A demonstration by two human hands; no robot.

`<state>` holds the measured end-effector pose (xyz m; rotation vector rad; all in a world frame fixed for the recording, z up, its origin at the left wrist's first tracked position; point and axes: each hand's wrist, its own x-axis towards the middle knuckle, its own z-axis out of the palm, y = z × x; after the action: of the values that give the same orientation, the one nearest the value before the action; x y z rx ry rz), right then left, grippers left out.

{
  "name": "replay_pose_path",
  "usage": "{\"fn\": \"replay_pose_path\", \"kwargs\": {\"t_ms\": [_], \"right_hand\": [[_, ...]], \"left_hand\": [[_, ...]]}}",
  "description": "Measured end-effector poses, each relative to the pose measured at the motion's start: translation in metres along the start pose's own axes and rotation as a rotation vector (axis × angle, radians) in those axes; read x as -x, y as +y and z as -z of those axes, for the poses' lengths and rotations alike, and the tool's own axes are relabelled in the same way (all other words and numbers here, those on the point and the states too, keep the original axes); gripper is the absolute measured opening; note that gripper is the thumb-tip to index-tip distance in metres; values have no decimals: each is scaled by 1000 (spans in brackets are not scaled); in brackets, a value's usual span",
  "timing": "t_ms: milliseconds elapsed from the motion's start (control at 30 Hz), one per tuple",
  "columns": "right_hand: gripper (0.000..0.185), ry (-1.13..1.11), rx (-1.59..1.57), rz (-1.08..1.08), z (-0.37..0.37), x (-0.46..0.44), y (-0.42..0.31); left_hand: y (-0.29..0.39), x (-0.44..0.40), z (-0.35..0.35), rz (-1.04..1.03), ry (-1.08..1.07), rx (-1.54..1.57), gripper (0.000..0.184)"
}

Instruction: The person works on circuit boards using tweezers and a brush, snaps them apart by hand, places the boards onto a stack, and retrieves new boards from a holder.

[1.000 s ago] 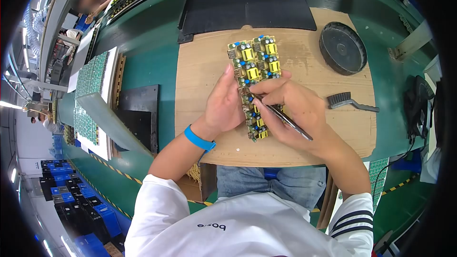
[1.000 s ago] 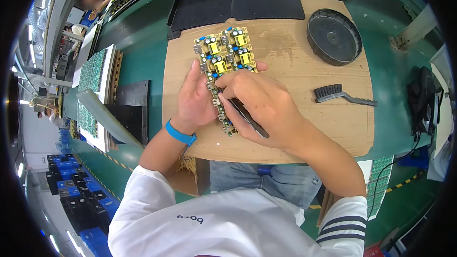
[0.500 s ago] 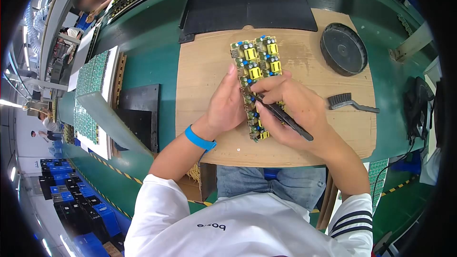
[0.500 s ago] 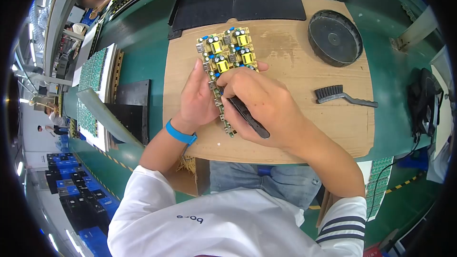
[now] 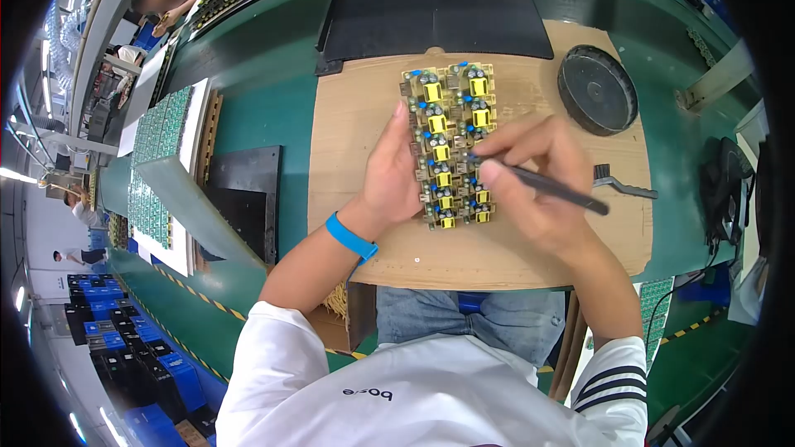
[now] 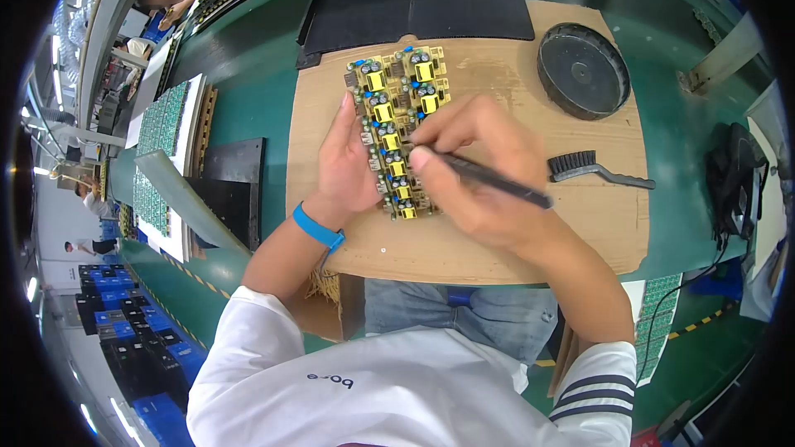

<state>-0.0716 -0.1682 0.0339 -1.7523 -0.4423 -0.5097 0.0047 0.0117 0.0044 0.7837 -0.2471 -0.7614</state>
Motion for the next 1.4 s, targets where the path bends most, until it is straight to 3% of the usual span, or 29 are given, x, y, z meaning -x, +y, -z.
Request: {"fn": "replay_pose_path", "kwargs": {"t_ms": [133,333,433,533,667,767,900,1000,1400], "right_hand": [[16,153,-256,-105,15,-9,8],[24,216,-265,-62,23,-19,37],[23,370,-305,-186,15,-22,41],[25,243,-272,-316,16,-18,47],[26,6,-114,-390,20,-8,63],[26,-32,71,-173,11,-5,73],[25,62,-13,-179,-7,-11,65],[30,-114,-102,-513,-4,-19,32],[26,-214,183,-637,6,-27,1]], "left_hand": [[3,-7,7,9,-236,271,74],[5,-8,24,90,-166,185,63],[6,-10,29,83,-188,163,57],[7,-11,25,-117,-81,19,47],[6,-12,21,-181,-34,71,36],[4,-12,26,-204,-44,66,36],[3,-16,27,-215,-57,78,34],[3,-17,32,-225,-60,77,34],[6,-12,26,-241,-114,71,33]]}}
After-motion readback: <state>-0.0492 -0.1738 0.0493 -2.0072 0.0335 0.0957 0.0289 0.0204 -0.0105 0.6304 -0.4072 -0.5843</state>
